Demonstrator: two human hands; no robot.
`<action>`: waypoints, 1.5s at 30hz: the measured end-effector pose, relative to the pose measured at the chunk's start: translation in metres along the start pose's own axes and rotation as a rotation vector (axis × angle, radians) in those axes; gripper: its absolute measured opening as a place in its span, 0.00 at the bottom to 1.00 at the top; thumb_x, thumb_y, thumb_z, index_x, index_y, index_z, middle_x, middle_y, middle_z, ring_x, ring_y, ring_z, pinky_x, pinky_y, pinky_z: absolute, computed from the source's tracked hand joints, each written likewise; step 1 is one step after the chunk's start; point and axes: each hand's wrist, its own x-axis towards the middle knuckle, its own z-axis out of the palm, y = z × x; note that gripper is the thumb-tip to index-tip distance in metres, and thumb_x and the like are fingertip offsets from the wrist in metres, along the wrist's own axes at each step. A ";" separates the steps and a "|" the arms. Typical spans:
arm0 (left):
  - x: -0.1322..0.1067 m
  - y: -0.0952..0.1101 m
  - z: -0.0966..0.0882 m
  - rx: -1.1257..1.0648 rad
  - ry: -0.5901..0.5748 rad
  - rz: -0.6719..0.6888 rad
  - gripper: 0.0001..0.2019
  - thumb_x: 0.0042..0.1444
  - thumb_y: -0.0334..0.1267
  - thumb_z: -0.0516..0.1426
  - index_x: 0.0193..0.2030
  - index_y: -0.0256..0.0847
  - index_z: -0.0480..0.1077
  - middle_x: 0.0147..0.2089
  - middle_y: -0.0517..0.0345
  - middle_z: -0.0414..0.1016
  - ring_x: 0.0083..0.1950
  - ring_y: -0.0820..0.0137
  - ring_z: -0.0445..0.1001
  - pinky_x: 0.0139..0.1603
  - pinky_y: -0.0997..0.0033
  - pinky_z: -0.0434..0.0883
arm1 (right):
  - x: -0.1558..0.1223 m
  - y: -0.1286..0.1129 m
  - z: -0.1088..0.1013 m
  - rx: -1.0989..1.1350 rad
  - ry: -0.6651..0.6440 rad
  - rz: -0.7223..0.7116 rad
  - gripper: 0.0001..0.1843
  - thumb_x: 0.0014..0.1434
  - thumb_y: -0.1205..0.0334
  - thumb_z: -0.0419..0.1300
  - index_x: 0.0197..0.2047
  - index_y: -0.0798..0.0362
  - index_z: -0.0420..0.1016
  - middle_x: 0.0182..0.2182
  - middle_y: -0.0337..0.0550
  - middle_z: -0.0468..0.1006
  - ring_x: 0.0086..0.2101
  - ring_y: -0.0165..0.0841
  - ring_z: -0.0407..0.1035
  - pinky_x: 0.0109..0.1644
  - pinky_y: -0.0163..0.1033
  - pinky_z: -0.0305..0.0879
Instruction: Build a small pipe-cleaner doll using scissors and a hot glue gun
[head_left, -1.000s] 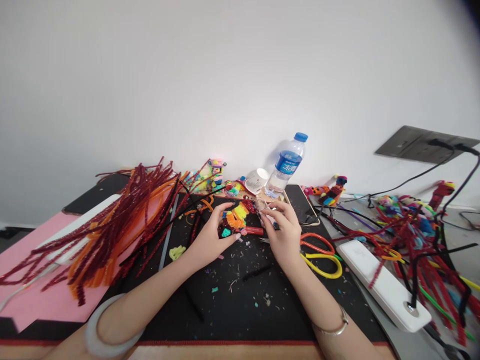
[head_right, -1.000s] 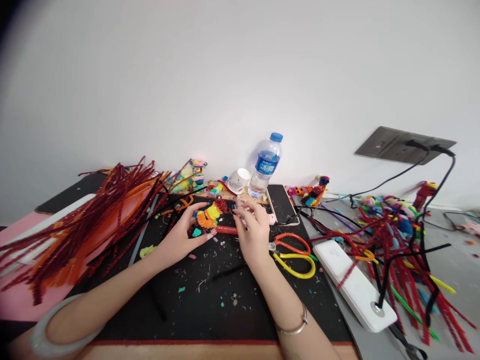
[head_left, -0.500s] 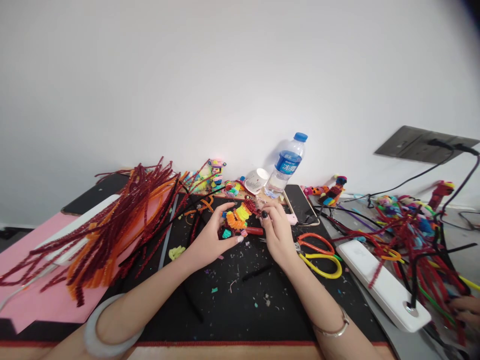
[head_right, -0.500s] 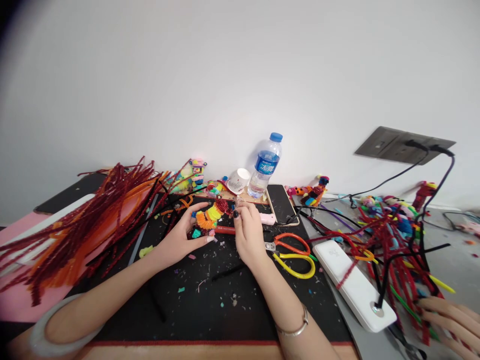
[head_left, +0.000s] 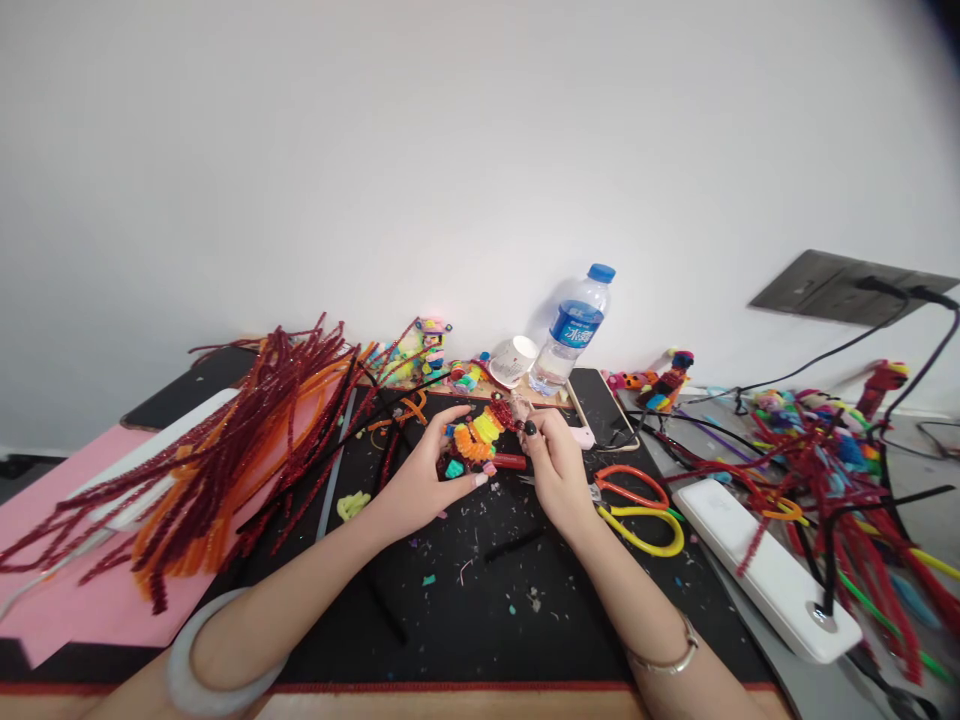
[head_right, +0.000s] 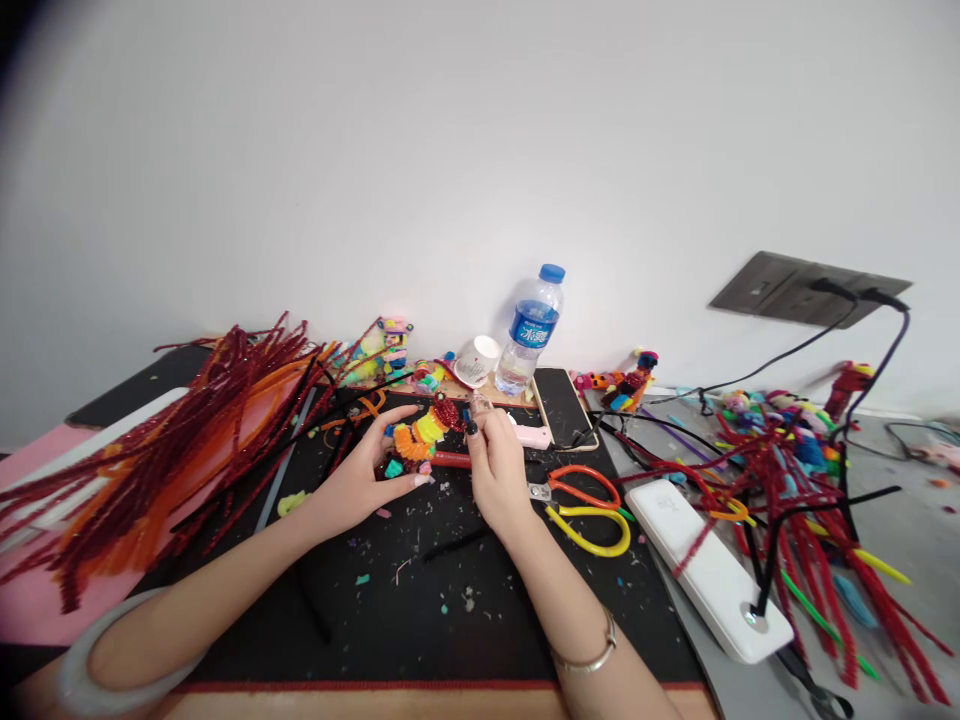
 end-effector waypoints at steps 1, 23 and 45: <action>0.000 0.000 0.000 0.004 -0.003 -0.008 0.34 0.52 0.40 0.60 0.63 0.51 0.49 0.54 0.50 0.66 0.49 0.61 0.71 0.26 0.78 0.74 | 0.000 0.000 0.000 0.001 0.002 0.003 0.11 0.65 0.62 0.45 0.30 0.51 0.60 0.29 0.40 0.64 0.32 0.33 0.60 0.37 0.39 0.58; 0.001 0.002 0.001 0.002 0.027 0.028 0.34 0.51 0.40 0.60 0.62 0.47 0.51 0.52 0.52 0.69 0.51 0.62 0.71 0.48 0.63 0.74 | -0.001 0.000 -0.002 -0.051 0.047 -0.038 0.11 0.64 0.63 0.47 0.29 0.51 0.62 0.28 0.40 0.64 0.31 0.33 0.61 0.35 0.38 0.58; 0.006 -0.011 0.002 -0.028 0.048 0.106 0.35 0.52 0.37 0.60 0.63 0.47 0.48 0.57 0.50 0.66 0.55 0.64 0.69 0.61 0.57 0.63 | -0.001 -0.003 0.002 -0.093 -0.007 0.038 0.10 0.62 0.64 0.48 0.29 0.52 0.62 0.27 0.40 0.66 0.29 0.33 0.62 0.33 0.38 0.57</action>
